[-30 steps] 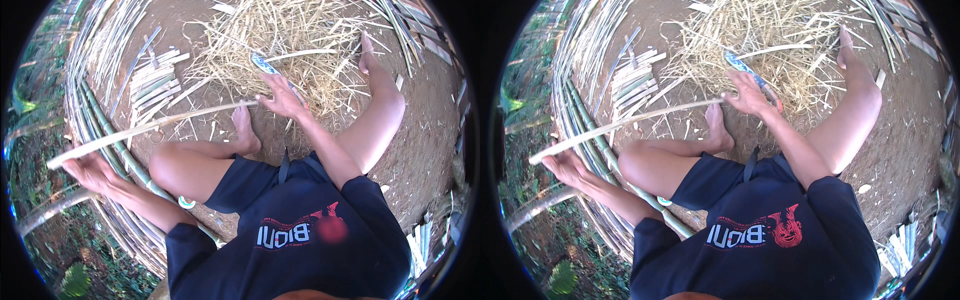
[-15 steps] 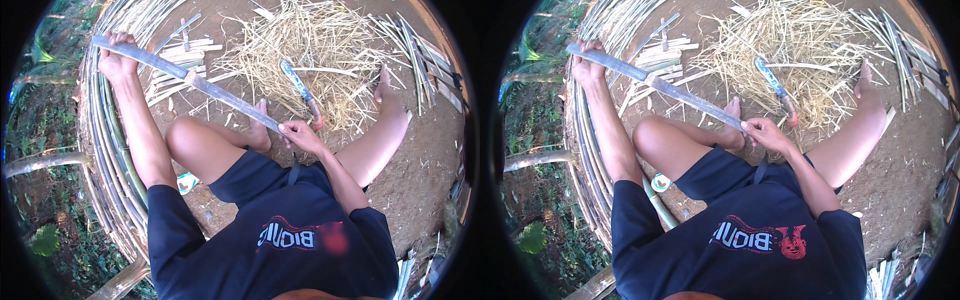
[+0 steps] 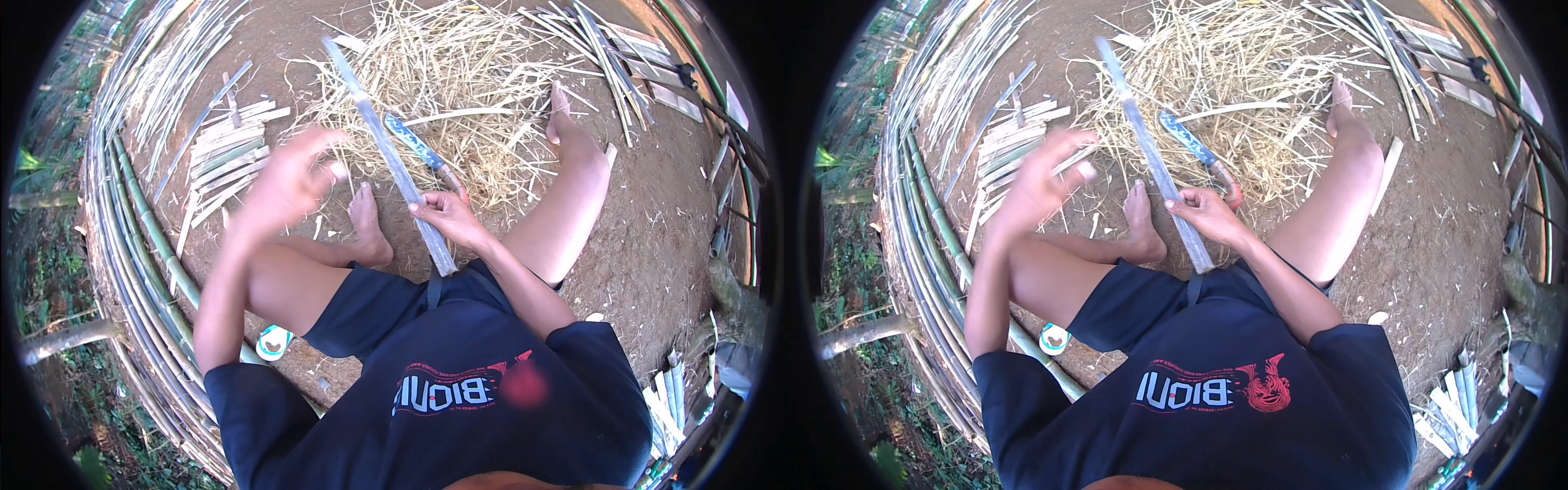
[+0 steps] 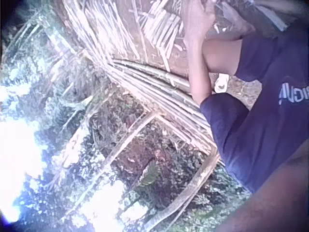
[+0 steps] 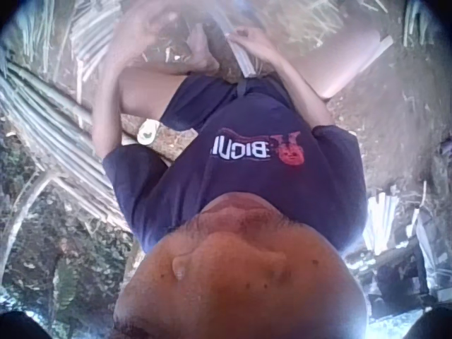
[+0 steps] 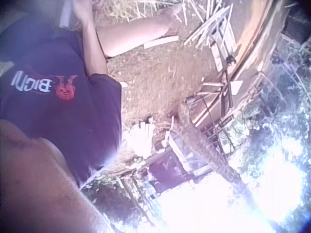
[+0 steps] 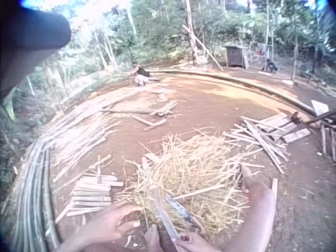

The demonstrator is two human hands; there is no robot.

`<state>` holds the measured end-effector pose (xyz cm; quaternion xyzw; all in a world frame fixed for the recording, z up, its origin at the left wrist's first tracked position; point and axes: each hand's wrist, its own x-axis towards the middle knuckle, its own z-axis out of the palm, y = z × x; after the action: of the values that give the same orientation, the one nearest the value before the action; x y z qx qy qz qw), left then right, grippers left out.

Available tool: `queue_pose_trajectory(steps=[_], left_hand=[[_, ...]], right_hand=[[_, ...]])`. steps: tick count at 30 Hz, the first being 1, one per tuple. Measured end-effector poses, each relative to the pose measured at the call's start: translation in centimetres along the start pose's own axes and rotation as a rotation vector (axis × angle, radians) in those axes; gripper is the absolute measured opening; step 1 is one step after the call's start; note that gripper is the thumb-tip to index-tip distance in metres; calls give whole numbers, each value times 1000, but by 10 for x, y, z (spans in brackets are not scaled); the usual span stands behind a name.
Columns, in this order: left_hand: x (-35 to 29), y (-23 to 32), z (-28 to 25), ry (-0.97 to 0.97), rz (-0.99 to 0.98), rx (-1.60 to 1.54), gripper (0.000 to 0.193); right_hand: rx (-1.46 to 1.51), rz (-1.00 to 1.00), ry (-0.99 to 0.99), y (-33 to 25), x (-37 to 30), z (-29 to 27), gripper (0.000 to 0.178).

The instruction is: The person sits on the ground and uses a machete to split long bamboo poles into thin strips. They hold the bamboo with one hand and strike it with the machete in the other, creating a pile of processed bamboo strips.

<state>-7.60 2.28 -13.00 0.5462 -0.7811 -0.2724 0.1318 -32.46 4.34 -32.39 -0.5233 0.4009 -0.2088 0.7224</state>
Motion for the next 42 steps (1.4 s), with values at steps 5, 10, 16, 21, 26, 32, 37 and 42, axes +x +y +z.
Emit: queue_pose_trajectory(steps=[5,10,16,21,26,32,37,42], left_hand=[[-31,38,87,-264,436,370,63],[-34,34,117,-86,555,449,49],[-9,33,69,298,564,418,28],[7,52,-53,847,176,-73,23],[5,39,-117,990,104,-311,38],[10,12,-107,992,43,-385,38],[8,14,-121,1073,3,-283,35],[10,8,-120,1069,-12,-242,34]], right_hand=[[367,42,76,-9,2,11,24],[464,88,52,-16,8,13,25],[509,-17,27,-44,25,-1,34],[45,97,513,41,87,-60,22],[-750,375,584,136,97,-67,51],[-739,503,394,141,92,-69,48],[-418,386,186,68,77,-46,50],[-111,393,313,32,60,-37,37]])
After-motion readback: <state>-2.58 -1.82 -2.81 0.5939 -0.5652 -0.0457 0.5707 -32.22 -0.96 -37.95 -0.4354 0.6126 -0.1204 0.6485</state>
